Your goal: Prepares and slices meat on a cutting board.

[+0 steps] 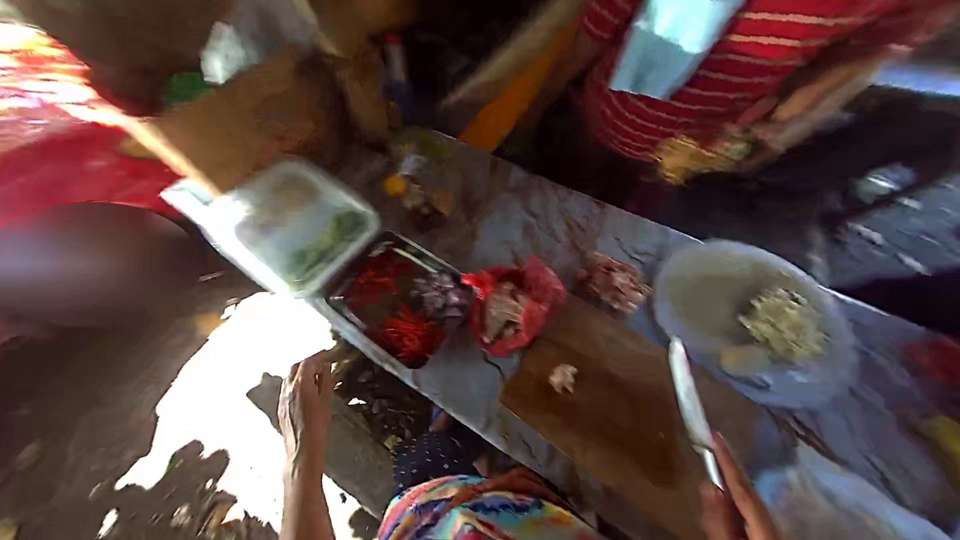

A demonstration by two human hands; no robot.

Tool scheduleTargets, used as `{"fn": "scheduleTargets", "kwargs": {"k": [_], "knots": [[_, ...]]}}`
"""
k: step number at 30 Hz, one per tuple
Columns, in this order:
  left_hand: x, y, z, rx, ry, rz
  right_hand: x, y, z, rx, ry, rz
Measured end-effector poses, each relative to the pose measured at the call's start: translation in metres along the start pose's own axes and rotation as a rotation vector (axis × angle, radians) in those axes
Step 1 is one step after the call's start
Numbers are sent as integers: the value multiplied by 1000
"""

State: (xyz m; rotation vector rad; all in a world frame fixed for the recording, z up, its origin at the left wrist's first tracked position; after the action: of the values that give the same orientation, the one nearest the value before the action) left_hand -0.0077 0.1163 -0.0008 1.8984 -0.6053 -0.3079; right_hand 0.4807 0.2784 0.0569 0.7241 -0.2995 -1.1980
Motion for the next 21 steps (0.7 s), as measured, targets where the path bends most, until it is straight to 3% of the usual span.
{"fn": "scheduleTargets", "kwargs": {"k": [2, 5, 7, 10, 13, 17, 21], "knots": [[17, -21, -91, 129, -306, 4, 10, 3, -2, 8, -9, -78], [67, -82, -202, 231, -689, 315, 26, -2, -9, 31, -33, -214], [99, -131, -244, 162, -846, 521, 37, -11, -13, 52, -63, -286], [123, -177, -271, 67, -982, 455, 54, -27, -14, 95, -150, -348], [122, -187, -287, 158, -1056, 368, 72, -42, -13, 72, -212, -433], [123, -180, -303, 434, -979, 693, 90, -59, -6, 32, -330, -514], [129, -192, -298, 324, -1145, 777, 94, -80, -4, 28, -397, -523]]}}
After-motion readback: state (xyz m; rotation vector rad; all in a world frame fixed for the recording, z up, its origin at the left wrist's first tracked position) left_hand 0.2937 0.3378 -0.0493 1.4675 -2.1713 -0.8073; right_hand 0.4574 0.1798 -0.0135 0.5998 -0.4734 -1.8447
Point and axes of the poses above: each hand's wrist, its own x-axis away from the middle knuckle, its own y-axis out of the back of the hand, z = x × y, the point moved 8 cm from there along -x, towards the middle knuckle, and after that the axes turned 11 degrees about -x, right-handed, at the moved point
